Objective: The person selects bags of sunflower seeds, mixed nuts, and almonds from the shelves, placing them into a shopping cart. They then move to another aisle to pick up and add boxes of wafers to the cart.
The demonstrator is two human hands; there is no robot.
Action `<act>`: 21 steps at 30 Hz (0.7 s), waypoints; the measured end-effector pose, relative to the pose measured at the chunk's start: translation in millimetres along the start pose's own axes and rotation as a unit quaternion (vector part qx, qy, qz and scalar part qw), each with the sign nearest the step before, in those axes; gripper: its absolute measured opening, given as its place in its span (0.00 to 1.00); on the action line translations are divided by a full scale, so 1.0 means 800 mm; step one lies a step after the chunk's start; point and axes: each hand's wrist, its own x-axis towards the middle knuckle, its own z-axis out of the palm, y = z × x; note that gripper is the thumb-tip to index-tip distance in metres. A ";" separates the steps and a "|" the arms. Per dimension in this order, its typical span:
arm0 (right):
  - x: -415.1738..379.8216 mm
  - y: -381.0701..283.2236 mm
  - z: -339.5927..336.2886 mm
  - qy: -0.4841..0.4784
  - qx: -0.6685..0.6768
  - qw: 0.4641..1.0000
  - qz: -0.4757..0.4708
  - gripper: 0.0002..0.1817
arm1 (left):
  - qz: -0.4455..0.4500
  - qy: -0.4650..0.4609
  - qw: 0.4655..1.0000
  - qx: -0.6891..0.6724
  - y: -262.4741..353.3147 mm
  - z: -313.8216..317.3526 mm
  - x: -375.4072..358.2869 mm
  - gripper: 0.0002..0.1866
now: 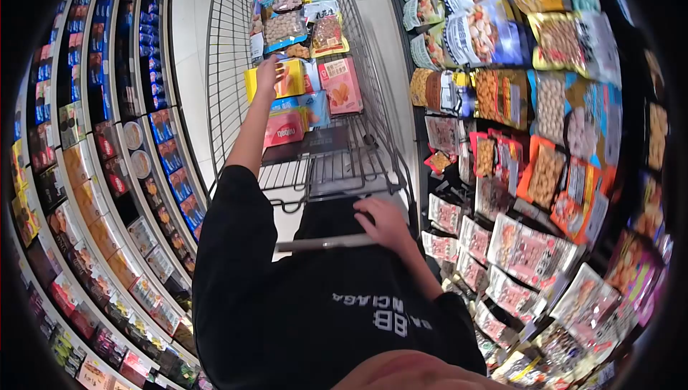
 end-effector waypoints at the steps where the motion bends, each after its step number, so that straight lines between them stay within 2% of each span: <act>1: 0.006 -0.002 -0.002 0.002 0.014 1.000 0.004 0.09 | 0.020 0.031 0.999 0.034 -0.002 -0.003 0.025 0.22; 2: 0.009 0.000 -0.001 0.034 0.012 0.999 0.014 0.08 | 0.005 0.027 0.999 0.038 -0.001 -0.004 0.051 0.22; 4: 0.013 0.000 -0.004 0.027 0.026 0.996 0.077 0.07 | -0.033 -0.015 0.999 0.024 -0.016 -0.008 0.108 0.23; 6: 0.019 0.004 -0.003 0.013 0.042 0.990 0.133 0.07 | -0.129 -0.019 0.983 -0.128 -0.043 0.003 0.159 0.26; 7: 0.020 0.005 -0.002 0.003 0.048 0.987 0.156 0.06 | -0.181 -0.025 0.963 -0.200 -0.049 0.017 0.174 0.28; 8: 0.022 0.007 -0.002 -0.001 0.053 0.982 0.183 0.06 | -0.299 -0.067 0.870 -0.387 -0.050 0.018 0.190 0.30; 9: 0.022 0.010 -0.002 0.002 0.058 0.981 0.183 0.05 | -0.271 -0.080 0.875 -0.393 -0.073 0.022 0.225 0.40; 10: 0.025 0.007 -0.006 -0.002 0.069 0.979 0.191 0.06 | -0.267 -0.088 0.865 -0.415 -0.069 0.032 0.225 0.41; 11: 0.028 0.004 -0.010 -0.003 0.081 0.977 0.197 0.06 | -0.203 -0.032 0.909 -0.362 -0.060 0.057 0.218 0.39; 13: 0.030 0.006 -0.008 0.013 0.091 0.978 0.190 0.06 | -0.246 -0.049 0.890 -0.379 -0.094 0.053 0.269 0.34; 15: 0.032 0.004 -0.006 0.014 0.104 0.975 0.197 0.05 | -0.269 0.024 0.893 -0.360 -0.084 0.069 0.269 0.28; 17: 0.035 0.003 -0.007 0.020 0.098 0.976 0.194 0.06 | -0.245 -0.049 0.874 -0.417 -0.120 0.053 0.314 0.21; 19: 0.031 0.001 -0.006 0.025 0.097 0.977 0.188 0.06 | -0.203 -0.004 0.912 -0.356 -0.091 0.062 0.291 0.18; 20: 0.027 0.002 -0.004 0.036 0.100 0.978 0.179 0.06 | -0.177 0.032 0.906 -0.384 -0.081 0.067 0.277 0.14; 21: 0.023 0.006 0.000 0.047 0.103 0.980 0.166 0.07 | -0.141 0.030 0.895 -0.422 -0.069 0.072 0.259 0.12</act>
